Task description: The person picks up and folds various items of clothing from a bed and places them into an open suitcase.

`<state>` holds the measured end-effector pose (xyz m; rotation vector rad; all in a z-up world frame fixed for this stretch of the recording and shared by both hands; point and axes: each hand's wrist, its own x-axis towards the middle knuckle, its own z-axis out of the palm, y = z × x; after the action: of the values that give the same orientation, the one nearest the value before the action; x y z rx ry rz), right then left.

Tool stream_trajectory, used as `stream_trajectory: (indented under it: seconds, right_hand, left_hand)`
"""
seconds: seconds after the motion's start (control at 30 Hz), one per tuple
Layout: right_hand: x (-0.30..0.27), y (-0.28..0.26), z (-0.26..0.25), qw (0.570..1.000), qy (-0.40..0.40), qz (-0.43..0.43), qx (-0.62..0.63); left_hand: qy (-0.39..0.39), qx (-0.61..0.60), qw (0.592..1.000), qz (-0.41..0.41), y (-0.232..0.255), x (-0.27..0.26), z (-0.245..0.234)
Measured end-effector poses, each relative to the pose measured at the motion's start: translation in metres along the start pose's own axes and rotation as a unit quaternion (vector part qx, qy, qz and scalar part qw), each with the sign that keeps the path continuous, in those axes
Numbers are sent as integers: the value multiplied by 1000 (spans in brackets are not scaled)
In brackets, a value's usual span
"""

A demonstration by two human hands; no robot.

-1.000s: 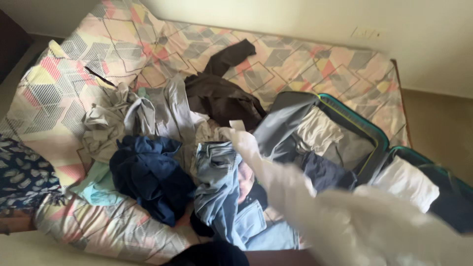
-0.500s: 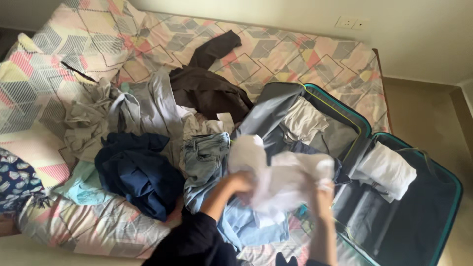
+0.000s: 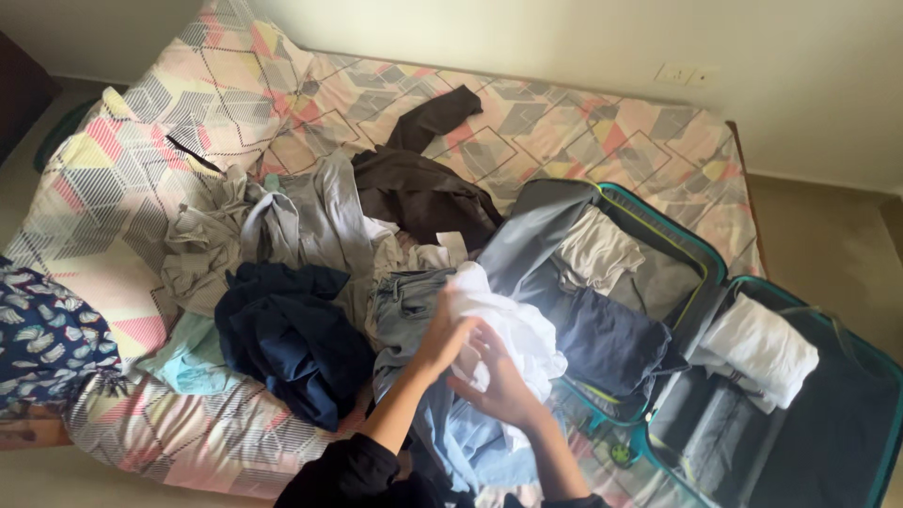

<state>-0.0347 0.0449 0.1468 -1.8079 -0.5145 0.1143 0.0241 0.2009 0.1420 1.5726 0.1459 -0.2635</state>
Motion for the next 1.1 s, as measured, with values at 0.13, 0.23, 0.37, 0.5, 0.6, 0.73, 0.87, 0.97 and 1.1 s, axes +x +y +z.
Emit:
stream_trajectory:
  seconds: [0.13, 0.23, 0.37, 0.5, 0.6, 0.73, 0.87, 0.97, 1.1]
  right_hand:
    - [-1, 1, -30, 996, 42, 9, -78]
    - [-4, 10, -52, 956, 225, 64, -176]
    - [6, 24, -61, 947, 198, 88, -239]
    - [13, 60, -56, 952, 174, 40, -250]
    - [19, 92, -68, 978, 161, 117, -63]
    - [16, 114, -86, 952, 143, 270, 34]
    - [2, 151, -95, 956, 67, 270, 89]
    - [-16, 183, -111, 959, 67, 240, 133]
    - [-20, 174, -185, 939, 242, 174, 171]
  left_hand:
    - [36, -5, 995, 97, -20, 6, -25]
    - [42, 29, 987, 149, -9, 4, -33]
    - [-8, 10, 983, 184, 35, -12, -36]
    - [-101, 50, 977, 181, 83, -22, -43]
    - [-171, 82, 961, 203, 109, -24, -54]
    - [-192, 133, 951, 203, 124, -31, -55]
    - [-155, 98, 963, 196, 124, -39, -45]
    - [-112, 86, 944, 299, 126, -39, -48]
    - [-41, 163, 966, 197, 127, -40, -61]
